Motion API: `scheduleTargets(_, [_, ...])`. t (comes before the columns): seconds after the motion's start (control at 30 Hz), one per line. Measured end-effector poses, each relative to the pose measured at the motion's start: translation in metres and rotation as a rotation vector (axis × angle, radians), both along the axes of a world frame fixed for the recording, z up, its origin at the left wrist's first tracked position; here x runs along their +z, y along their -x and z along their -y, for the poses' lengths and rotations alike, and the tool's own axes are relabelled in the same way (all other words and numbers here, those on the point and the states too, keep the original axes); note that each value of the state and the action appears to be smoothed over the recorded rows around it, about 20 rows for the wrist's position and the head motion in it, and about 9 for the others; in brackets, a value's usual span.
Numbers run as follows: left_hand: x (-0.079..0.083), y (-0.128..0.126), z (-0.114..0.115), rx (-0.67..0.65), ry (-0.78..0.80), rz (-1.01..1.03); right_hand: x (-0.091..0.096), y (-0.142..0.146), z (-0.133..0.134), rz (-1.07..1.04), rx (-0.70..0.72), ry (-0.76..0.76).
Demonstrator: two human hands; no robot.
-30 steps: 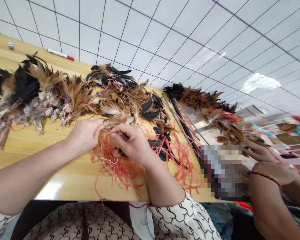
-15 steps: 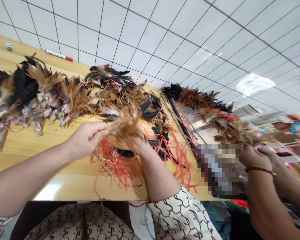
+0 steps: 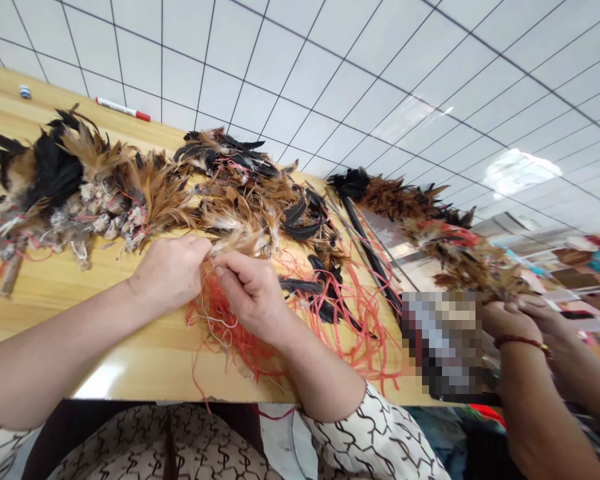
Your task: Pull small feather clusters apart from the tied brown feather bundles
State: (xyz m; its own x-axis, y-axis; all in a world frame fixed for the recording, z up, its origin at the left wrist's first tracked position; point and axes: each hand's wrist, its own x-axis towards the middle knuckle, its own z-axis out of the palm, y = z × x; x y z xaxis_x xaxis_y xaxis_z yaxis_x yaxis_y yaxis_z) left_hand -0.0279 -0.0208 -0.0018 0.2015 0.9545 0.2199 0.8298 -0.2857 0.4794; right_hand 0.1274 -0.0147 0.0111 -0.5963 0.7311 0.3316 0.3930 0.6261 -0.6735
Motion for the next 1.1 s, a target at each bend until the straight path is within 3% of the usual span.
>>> scheduleTargets(0.2, [-0.005,-0.001,0.003,-0.282,-0.033,0.007,0.012,-0.015,-0.010,0.121,0.012,-0.009])
scheduleTargets(0.27, [-0.004,0.000,0.004,-0.409,-0.038,0.111,0.011,-0.020,-0.018,0.096,0.046,0.050])
scheduleTargets(0.33, [0.000,0.000,0.005,-0.443,-0.034,0.255,0.005,-0.021,-0.027,0.004,0.076,0.182])
scheduleTargets(0.43, [0.005,0.000,0.006,-0.273,0.030,0.446,-0.012,-0.015,-0.035,-0.131,0.050,0.369])
scheduleTargets(0.53, [0.005,0.001,0.004,-0.054,0.095,0.544,-0.025,-0.006,-0.030,-0.132,0.034,0.355])
scheduleTargets(0.67, [0.002,0.004,-0.003,0.115,0.086,0.501,-0.020,0.002,-0.007,-0.035,0.095,0.145])
scheduleTargets(0.73, [0.003,0.006,-0.005,0.158,0.099,0.439,-0.013,0.003,0.003,0.009,0.135,0.026])
scheduleTargets(0.8, [0.003,0.006,-0.007,0.165,0.130,0.416,-0.007,0.003,0.008,0.017,0.135,-0.001])
scheduleTargets(0.9, [0.002,0.005,-0.007,0.130,0.169,0.462,-0.005,0.000,0.005,-0.048,0.092,0.131])
scheduleTargets(1.1, [-0.006,0.007,-0.010,0.115,0.243,0.686,-0.016,-0.006,-0.011,-0.219,0.010,0.543])
